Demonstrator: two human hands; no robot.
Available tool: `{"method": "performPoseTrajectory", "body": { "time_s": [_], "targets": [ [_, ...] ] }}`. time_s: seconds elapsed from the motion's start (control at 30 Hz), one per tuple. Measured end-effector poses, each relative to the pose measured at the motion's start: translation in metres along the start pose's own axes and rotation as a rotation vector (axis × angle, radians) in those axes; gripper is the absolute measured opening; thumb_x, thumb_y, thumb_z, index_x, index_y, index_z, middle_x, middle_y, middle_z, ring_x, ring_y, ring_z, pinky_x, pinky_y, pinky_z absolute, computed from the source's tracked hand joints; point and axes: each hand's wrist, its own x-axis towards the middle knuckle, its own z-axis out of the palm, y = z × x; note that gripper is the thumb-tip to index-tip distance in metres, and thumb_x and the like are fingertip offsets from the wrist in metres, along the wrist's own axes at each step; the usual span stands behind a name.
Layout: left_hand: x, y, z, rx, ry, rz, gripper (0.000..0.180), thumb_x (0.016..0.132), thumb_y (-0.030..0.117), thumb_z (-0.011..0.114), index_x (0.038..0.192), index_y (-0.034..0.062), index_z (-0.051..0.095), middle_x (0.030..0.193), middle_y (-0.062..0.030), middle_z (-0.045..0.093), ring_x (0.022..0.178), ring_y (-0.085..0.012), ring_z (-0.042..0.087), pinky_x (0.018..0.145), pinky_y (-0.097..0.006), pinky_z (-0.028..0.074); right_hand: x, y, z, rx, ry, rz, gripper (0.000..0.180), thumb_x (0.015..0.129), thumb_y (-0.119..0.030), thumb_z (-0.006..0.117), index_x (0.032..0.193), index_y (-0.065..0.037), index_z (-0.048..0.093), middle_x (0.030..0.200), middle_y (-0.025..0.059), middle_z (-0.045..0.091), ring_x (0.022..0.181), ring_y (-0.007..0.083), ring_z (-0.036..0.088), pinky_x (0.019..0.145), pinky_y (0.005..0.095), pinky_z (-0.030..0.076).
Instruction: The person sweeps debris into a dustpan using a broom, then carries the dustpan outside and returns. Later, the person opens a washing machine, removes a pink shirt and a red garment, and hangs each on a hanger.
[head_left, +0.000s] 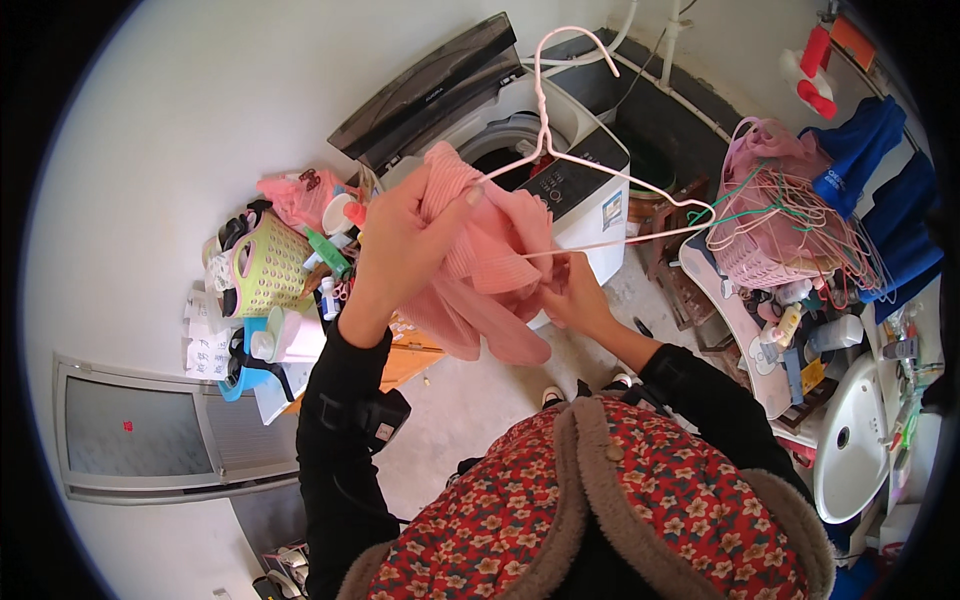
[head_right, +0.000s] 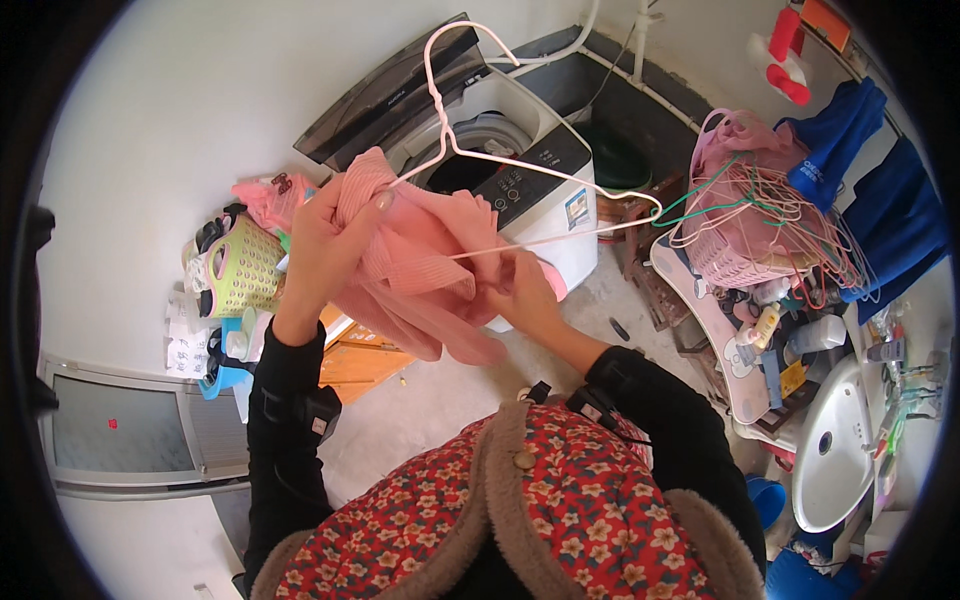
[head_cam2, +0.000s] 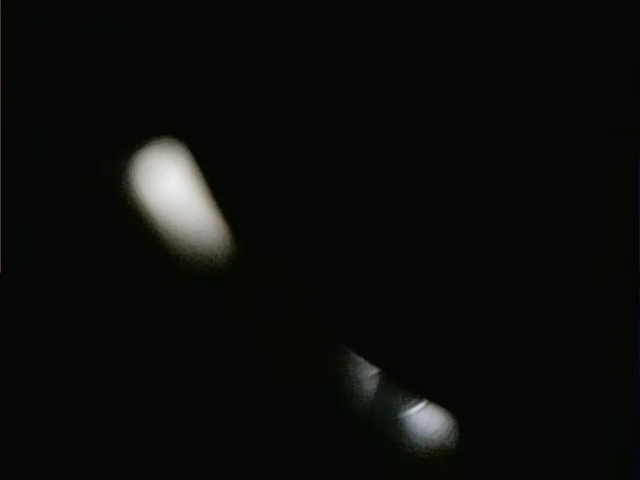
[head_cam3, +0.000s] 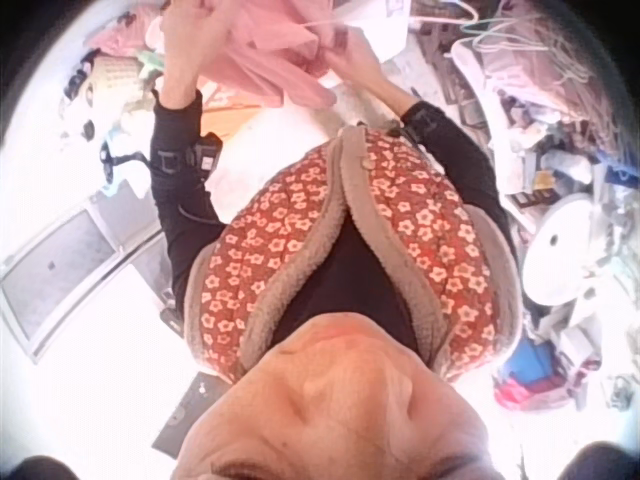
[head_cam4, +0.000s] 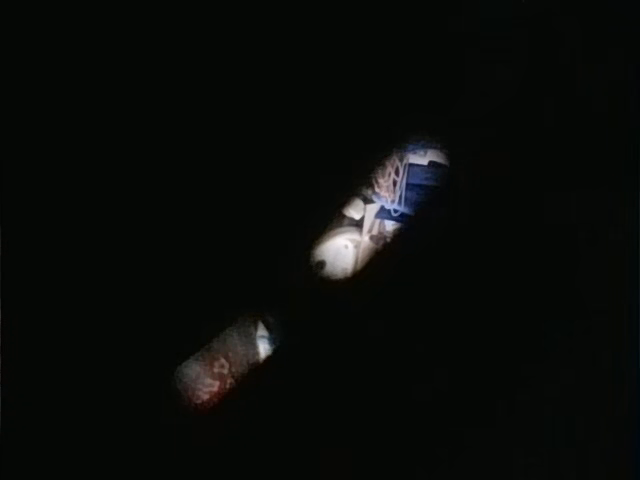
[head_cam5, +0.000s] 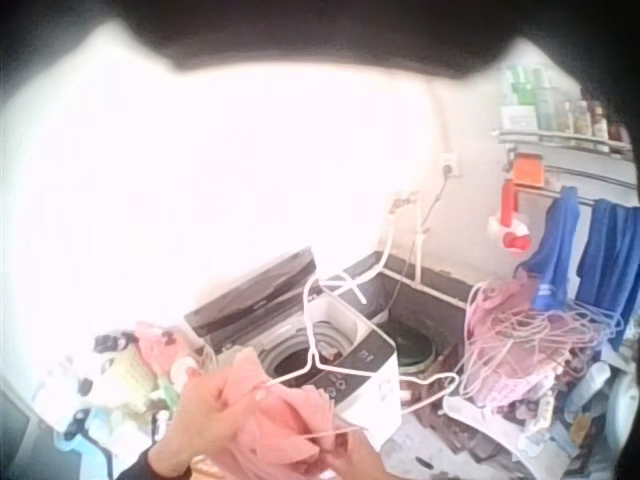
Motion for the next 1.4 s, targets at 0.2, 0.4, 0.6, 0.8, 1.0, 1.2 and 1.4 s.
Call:
{"method": "performPoseTrajectory", "body": {
  "time_s": [0.2, 0.4, 0.6, 0.8, 1.0, 1.2, 1.4],
  "targets": [
    [-0.009, -0.007, -0.015, -0.161, -0.034, -0.049, 0.021, 0.085, 0.018, 0.067, 0.093, -0.0007, 0.061, 0.074, 0.0003, 0.058, 0.069, -0.0045, 0.047, 0.06, -0.023, 0.042, 0.031, 0.026, -0.033, -0.183, 0.094, 0.089, 0.024, 0.089, -0.017, 0.052, 0.109, -0.005, 0.06, 0.099, 0.0167, 0.065, 0.093, 0.0346, 0.063, 0.079, 0.039, 0.049],
    [-0.015, -0.025, -0.033, -0.09, -0.115, -0.053, 0.022, 0.086, 0.018, 0.066, 0.096, -0.0007, 0.062, 0.077, -0.0004, 0.06, 0.07, -0.0049, 0.05, 0.063, -0.023, 0.044, 0.046, 0.012, -0.082, -0.104, 0.206, -0.117, 0.023, 0.091, -0.009, 0.055, 0.111, -0.004, 0.064, 0.092, 0.0117, 0.066, 0.081, 0.0137, 0.061, 0.074, 0.0263, 0.048],
    [-0.005, -0.035, -0.053, 0.032, -0.387, 0.081, 0.018, 0.084, 0.015, 0.069, 0.092, -0.0006, 0.064, 0.073, -0.0039, 0.057, 0.067, -0.0104, 0.05, 0.06, -0.027, 0.041, 0.056, -0.02, -0.133, 0.284, -0.078, 0.106, 0.021, 0.093, -0.015, 0.06, 0.107, 0.0, 0.064, 0.094, 0.0009, 0.065, 0.085, 0.0064, 0.057, 0.077, 0.0222, 0.048],
    [0.006, -0.063, -0.033, 0.392, -0.389, 0.302, 0.021, 0.083, 0.019, 0.069, 0.089, -0.0006, 0.063, 0.069, -0.0116, 0.052, 0.061, -0.0205, 0.048, 0.057, -0.029, 0.04, 0.054, -0.062, -0.165, 0.103, -0.108, 0.068, 0.016, 0.093, -0.014, 0.061, 0.103, -0.001, 0.063, 0.089, -0.0005, 0.064, 0.083, 0.0051, 0.056, 0.075, 0.021, 0.048],
    [0.01, -0.082, 0.0, 0.17, -0.105, 0.176, 0.027, 0.085, 0.025, 0.067, 0.081, -0.0009, 0.059, 0.066, -0.0148, 0.05, 0.058, -0.0292, 0.049, 0.056, -0.037, 0.04, 0.044, -0.078, -0.15, 0.17, 0.151, 0.037, 0.015, 0.094, -0.013, 0.059, 0.101, 0.0, 0.062, 0.086, -0.0021, 0.061, 0.077, 0.0034, 0.054, 0.069, 0.0187, 0.046],
    [0.003, -0.095, 0.03, -0.252, -0.028, -0.056, 0.019, 0.088, 0.015, 0.064, 0.092, -0.0031, 0.064, 0.067, 0.0021, 0.055, 0.061, -0.0046, 0.043, 0.055, -0.024, 0.038, 0.046, -0.089, -0.099, 0.19, 0.429, -0.098, 0.014, 0.096, -0.014, 0.054, 0.099, -0.001, 0.057, 0.081, 0.0009, 0.061, 0.069, 0.0039, 0.052, 0.058, 0.0209, 0.044],
    [-0.009, -0.096, 0.05, -0.485, 0.045, -0.015, 0.016, 0.088, 0.011, 0.065, 0.094, -0.0032, 0.064, 0.07, 0.0059, 0.055, 0.065, -0.0013, 0.044, 0.054, -0.02, 0.038, 0.052, -0.131, -0.077, -0.159, 0.103, -0.319, 0.028, 0.088, -0.021, 0.065, 0.112, -0.008, 0.06, 0.097, 0.0092, 0.063, 0.085, 0.0235, 0.06, 0.075, 0.0346, 0.047]
  ]
}}
